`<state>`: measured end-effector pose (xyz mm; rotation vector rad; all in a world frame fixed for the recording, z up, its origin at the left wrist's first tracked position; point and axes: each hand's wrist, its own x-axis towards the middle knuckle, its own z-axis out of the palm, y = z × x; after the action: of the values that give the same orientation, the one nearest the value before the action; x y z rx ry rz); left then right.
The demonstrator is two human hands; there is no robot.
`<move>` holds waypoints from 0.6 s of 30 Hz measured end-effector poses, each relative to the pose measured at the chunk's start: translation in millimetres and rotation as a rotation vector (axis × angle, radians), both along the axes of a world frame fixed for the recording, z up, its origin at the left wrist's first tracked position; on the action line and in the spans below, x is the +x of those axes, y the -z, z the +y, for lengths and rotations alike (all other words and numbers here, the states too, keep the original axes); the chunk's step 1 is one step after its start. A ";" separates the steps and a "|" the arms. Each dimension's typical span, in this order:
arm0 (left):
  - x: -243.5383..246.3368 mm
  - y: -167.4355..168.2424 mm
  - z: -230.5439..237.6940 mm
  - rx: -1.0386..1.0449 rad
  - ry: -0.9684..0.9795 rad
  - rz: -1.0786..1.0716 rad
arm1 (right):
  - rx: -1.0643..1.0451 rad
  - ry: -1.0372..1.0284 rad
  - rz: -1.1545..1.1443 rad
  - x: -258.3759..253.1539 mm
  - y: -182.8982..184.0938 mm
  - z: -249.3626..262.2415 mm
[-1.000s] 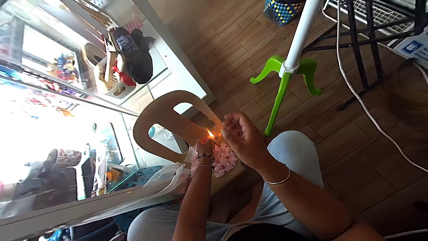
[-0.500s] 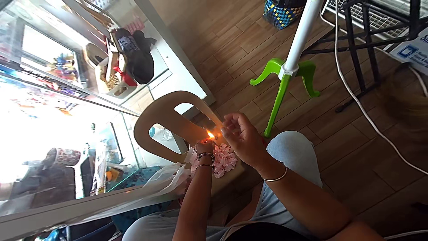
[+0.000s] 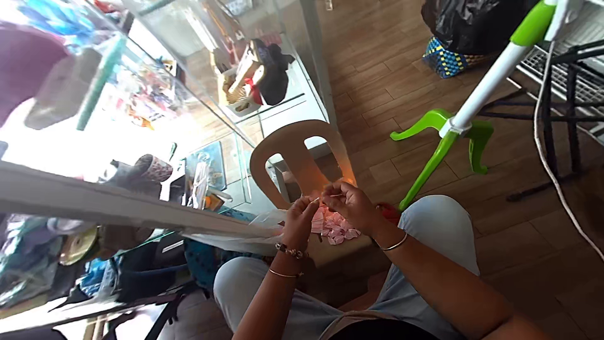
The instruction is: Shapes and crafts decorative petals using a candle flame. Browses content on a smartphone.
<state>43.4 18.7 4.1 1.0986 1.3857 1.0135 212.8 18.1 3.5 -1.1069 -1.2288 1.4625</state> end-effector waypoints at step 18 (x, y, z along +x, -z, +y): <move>-39.9 5.3 -22.8 0.298 -0.071 0.061 | 0.080 0.107 -0.011 -70.9 5.7 -12.4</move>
<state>3.5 -4.1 -1.2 1.3147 1.3587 1.2768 141.8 5.7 -2.1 -1.1110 -1.2064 1.3174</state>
